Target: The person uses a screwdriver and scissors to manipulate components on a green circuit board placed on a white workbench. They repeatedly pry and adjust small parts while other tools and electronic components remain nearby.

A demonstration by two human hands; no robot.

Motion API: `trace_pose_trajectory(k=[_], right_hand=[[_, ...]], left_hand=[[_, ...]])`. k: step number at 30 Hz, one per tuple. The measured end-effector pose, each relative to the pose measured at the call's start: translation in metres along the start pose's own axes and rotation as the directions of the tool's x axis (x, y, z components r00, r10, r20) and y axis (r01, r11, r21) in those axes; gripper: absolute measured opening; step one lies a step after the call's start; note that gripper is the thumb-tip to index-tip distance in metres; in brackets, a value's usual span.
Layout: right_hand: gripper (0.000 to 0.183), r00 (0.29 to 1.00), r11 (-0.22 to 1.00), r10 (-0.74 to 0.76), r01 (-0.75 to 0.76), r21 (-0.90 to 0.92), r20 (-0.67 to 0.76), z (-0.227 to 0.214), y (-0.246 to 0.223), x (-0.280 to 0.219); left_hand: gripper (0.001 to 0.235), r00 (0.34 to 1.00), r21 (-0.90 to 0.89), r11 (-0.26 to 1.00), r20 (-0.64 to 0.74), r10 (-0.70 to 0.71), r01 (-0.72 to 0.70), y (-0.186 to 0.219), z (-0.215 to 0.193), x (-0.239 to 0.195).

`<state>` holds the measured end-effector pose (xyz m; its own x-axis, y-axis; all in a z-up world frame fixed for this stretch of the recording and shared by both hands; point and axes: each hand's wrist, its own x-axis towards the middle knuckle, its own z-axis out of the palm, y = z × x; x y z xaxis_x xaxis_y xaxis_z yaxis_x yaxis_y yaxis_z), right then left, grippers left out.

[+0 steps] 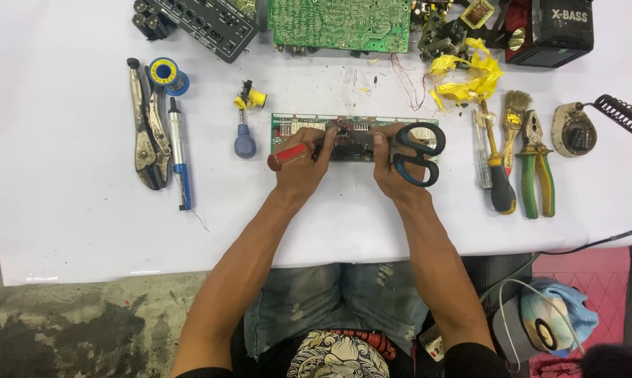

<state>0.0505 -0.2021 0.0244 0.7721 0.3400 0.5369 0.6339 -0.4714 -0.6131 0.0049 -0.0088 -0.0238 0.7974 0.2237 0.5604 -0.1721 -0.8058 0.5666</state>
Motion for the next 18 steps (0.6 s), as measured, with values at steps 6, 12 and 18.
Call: trace_pose_trajectory(k=[6, 12, 18], right_hand=[[0.024, 0.999, 1.0, -0.015, 0.014, 0.026, 0.04, 0.001, -0.001, 0.001], [0.028, 0.983, 0.972, 0.071, -0.031, 0.234, -0.167, -0.007, 0.021, -0.012], [0.032, 0.981, 0.988, 0.064, -0.036, 0.149, -0.182, -0.017, 0.018, -0.005]], left_hand=[[0.024, 1.0, 0.021, 1.0, 0.002, 0.001, -0.001, 0.007, -0.01, 0.005], [0.036, 0.986, 0.014, 0.996, 0.144, -0.085, 0.084, -0.003, -0.005, 0.0], [0.037, 0.982, -0.026, 0.993, 0.154, -0.113, 0.118, -0.001, -0.007, -0.003]])
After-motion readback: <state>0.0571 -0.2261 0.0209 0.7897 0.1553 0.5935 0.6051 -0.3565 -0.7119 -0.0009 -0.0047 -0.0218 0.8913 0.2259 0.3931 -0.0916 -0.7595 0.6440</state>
